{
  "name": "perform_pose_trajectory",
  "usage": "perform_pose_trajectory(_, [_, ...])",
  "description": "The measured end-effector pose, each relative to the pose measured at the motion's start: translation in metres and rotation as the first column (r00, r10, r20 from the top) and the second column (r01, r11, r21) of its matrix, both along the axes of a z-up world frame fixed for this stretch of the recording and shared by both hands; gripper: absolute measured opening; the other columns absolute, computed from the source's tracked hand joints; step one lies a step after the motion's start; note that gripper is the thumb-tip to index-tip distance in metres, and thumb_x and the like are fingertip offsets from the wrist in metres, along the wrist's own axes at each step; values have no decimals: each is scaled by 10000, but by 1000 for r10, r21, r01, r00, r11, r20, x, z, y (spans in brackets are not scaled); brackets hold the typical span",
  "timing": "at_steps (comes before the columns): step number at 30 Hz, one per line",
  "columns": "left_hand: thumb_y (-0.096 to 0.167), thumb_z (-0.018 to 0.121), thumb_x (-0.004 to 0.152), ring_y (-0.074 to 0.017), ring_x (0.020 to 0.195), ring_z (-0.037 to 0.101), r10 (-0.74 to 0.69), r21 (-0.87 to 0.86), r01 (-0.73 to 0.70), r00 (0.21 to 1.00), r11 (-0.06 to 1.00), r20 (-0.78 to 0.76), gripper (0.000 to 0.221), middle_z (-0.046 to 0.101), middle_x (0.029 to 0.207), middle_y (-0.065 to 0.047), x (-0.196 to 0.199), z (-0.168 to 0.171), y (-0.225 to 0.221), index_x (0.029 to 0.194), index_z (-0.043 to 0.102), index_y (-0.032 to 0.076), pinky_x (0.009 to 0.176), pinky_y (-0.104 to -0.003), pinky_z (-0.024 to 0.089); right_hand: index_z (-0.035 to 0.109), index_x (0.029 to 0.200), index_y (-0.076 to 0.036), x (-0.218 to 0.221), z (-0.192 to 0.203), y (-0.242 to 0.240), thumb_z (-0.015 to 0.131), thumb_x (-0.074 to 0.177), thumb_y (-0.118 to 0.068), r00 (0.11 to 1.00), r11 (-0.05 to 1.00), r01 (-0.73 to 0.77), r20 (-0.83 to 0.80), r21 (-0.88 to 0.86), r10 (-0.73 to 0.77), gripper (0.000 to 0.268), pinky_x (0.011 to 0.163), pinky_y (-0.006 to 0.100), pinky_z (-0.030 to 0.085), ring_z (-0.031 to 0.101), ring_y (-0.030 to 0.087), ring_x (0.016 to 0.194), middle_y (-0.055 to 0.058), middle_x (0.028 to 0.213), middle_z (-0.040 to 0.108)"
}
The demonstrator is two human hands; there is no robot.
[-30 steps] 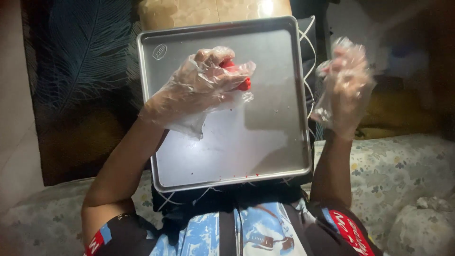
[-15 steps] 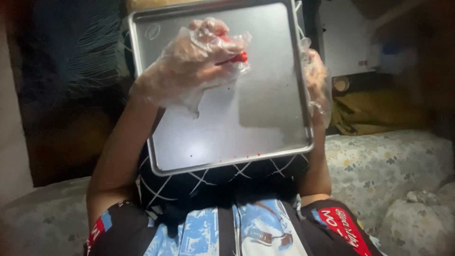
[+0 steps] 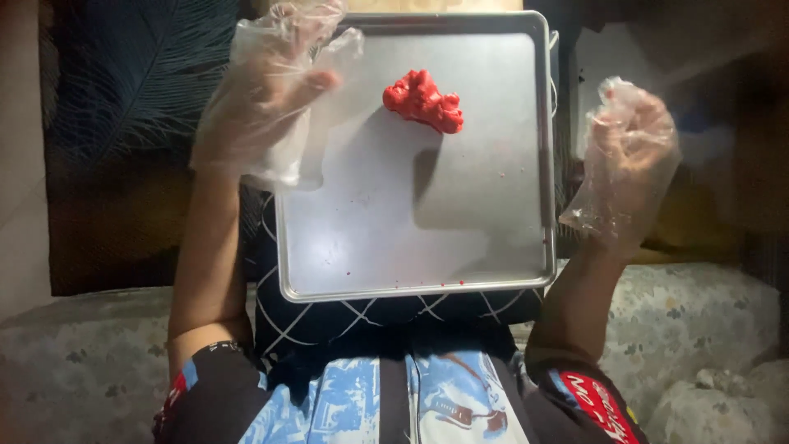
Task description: Kneading and shaping a red dough-like substance on a metal tray while wearing plastic gloves
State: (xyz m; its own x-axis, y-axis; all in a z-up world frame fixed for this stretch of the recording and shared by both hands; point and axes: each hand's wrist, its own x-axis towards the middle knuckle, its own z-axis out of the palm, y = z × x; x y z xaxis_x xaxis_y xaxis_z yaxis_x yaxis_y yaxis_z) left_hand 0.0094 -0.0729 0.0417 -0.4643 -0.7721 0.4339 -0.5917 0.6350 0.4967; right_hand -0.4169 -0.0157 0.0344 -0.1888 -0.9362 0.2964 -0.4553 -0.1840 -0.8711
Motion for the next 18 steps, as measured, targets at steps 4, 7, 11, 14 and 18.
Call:
perform_pose_trajectory(4, [515,590,1120,-238,1068,639,246,-17,-246,964,969,100,554,640,1201,-168,-4,-35,-12,1308,622,-5,902,-390,572,572,1412,-38,28,21,-15,631,1074,-226,917,892,-398,-61,-215,394,391,1073,332,517,630,193,1238,139,1379,628])
perform_pose_trajectory(7, [432,520,1168,-187,1108,664,449,-549,-266,864,792,229,458,664,1177,-106,-4,-60,-30,1304,646,13,978,-333,580,559,1430,-38,59,43,-50,724,1026,-167,759,788,-612,-326,-62,563,455,1081,385,514,615,251,1242,156,1394,624])
perform_pose_trajectory(11, [411,488,1174,-168,823,674,232,-154,-223,972,962,44,466,695,983,-98,-6,-57,-36,1160,723,10,766,-383,578,490,1493,-42,119,51,-60,755,914,-228,566,753,-607,-527,255,634,663,872,445,523,629,340,976,229,1196,632])
perform_pose_trajectory(14, [432,477,1143,-168,515,529,301,222,-351,925,910,230,486,591,671,-37,-13,-31,-29,963,721,51,551,-413,499,510,1474,-67,128,50,-48,761,978,-229,527,716,-672,-558,188,641,579,914,456,538,625,333,996,191,1148,640])
perform_pose_trajectory(18, [386,499,1142,-124,521,514,259,122,-304,921,945,290,420,569,650,-25,-19,-16,-9,963,740,92,559,-393,476,512,1406,-70,128,47,-24,732,870,-120,575,716,-692,-532,89,621,582,979,464,511,614,358,1083,129,1232,659])
